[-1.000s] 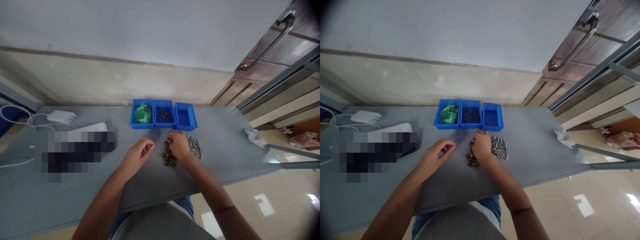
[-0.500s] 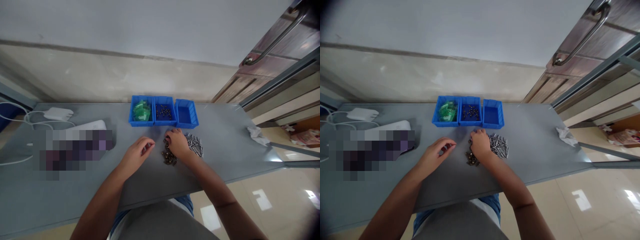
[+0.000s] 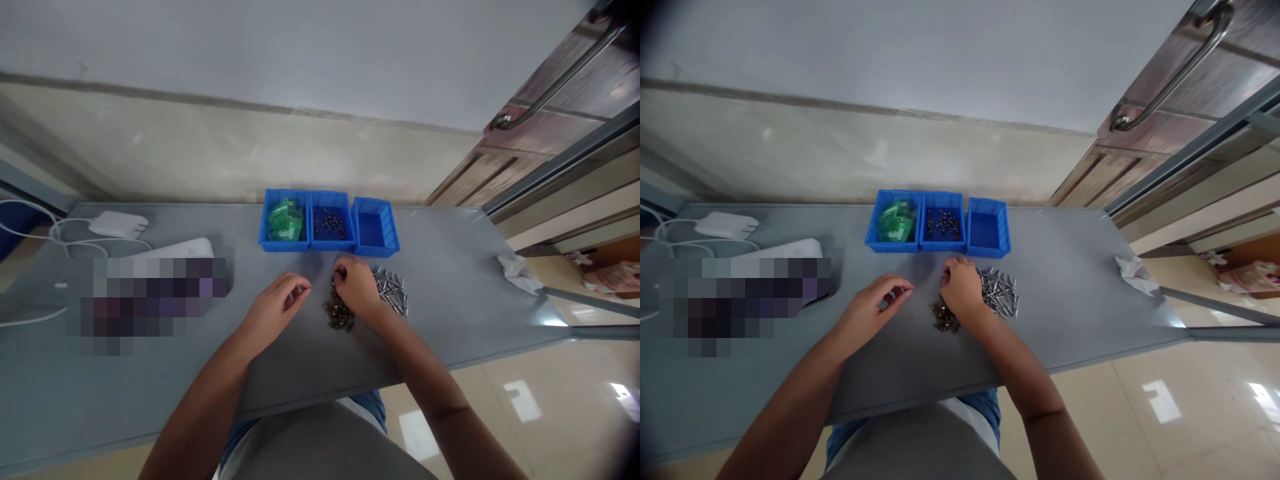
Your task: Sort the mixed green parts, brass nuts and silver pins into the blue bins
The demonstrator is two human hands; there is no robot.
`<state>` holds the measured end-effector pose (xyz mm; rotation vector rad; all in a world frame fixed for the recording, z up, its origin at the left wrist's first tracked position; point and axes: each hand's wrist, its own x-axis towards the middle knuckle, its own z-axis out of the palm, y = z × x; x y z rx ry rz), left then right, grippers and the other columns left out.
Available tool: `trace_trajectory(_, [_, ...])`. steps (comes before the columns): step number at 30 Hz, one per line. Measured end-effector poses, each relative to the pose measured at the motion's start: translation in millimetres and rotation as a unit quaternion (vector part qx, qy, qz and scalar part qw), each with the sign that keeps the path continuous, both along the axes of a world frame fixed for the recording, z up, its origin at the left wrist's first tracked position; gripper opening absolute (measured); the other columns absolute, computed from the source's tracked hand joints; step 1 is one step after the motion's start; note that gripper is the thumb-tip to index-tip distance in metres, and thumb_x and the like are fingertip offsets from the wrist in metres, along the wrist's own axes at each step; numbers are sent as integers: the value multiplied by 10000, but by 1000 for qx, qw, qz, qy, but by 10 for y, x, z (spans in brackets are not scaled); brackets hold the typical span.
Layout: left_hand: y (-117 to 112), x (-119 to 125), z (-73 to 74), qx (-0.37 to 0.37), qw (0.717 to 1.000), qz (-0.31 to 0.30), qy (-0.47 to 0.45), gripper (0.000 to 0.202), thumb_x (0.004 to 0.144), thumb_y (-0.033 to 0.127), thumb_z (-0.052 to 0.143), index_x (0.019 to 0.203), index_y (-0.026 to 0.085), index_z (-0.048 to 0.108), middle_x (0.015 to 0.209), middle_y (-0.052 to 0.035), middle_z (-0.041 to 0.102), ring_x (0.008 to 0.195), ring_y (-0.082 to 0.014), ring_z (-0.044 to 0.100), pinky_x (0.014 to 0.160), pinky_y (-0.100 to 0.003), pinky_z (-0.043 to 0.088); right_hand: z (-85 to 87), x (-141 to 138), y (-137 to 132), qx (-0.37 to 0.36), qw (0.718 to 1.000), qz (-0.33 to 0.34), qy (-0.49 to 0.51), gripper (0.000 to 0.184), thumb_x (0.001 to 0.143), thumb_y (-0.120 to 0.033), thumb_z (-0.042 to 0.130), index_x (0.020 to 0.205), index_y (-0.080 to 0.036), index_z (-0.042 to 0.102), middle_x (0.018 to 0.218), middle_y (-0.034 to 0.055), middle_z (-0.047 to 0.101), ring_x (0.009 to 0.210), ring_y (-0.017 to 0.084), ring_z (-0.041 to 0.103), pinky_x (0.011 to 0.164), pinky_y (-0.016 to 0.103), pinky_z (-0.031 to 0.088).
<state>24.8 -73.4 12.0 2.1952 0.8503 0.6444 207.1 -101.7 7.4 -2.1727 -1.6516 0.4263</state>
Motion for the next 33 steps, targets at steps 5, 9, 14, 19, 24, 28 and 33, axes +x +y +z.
trace_trajectory(5, [4,-1,21,0,1000,-1,14,102,857,219,423,915,202,506,872,-12,529,711,-103,528,629,-229,445,6,38,-33,73,986,-11,151,112,707,-122,489,773,-169,567,776,23,594,716,134,521,699,265,404])
trace_trajectory(9, [-18,15,46,-17,1000,7,-4,128,849,213,442,967,212,493,908,-12,528,729,-98,531,648,-229,459,33,-43,-132,70,909,49,407,135,703,-197,560,836,-180,547,804,10,597,732,117,549,681,247,426])
trace_trajectory(14, [-61,42,75,-35,999,10,-34,179,833,252,486,1010,221,485,934,-11,523,744,-94,526,641,-215,470,19,-179,-228,6,797,94,597,153,722,-241,571,871,-204,570,757,-16,579,596,74,495,541,201,393])
trace_trajectory(19, [-58,29,86,-15,998,-6,-57,150,824,234,506,971,212,529,899,-10,525,717,-85,523,623,-201,465,-11,-203,-239,0,767,101,633,169,724,-249,580,889,-215,574,770,-15,572,606,70,484,549,199,392])
trace_trajectory(24, [-43,8,86,6,998,-5,-58,113,822,223,511,929,209,545,944,-21,535,668,-74,516,638,-214,466,13,-197,-235,15,792,85,605,235,699,-260,608,924,-222,550,831,5,594,737,103,542,653,234,429])
trace_trajectory(28, [-29,5,50,-1,999,17,-37,86,811,214,521,896,204,529,836,0,548,679,-90,529,628,-214,464,78,-233,-255,103,875,46,471,164,703,-268,610,849,-203,574,794,6,593,678,103,525,636,239,421])
trace_trajectory(33, [-26,10,-13,-40,998,46,-27,112,801,270,536,891,205,522,746,19,563,661,-100,564,606,-216,475,228,-309,-317,179,937,8,299,96,706,-300,623,748,-213,630,674,-5,567,591,104,465,601,248,408])
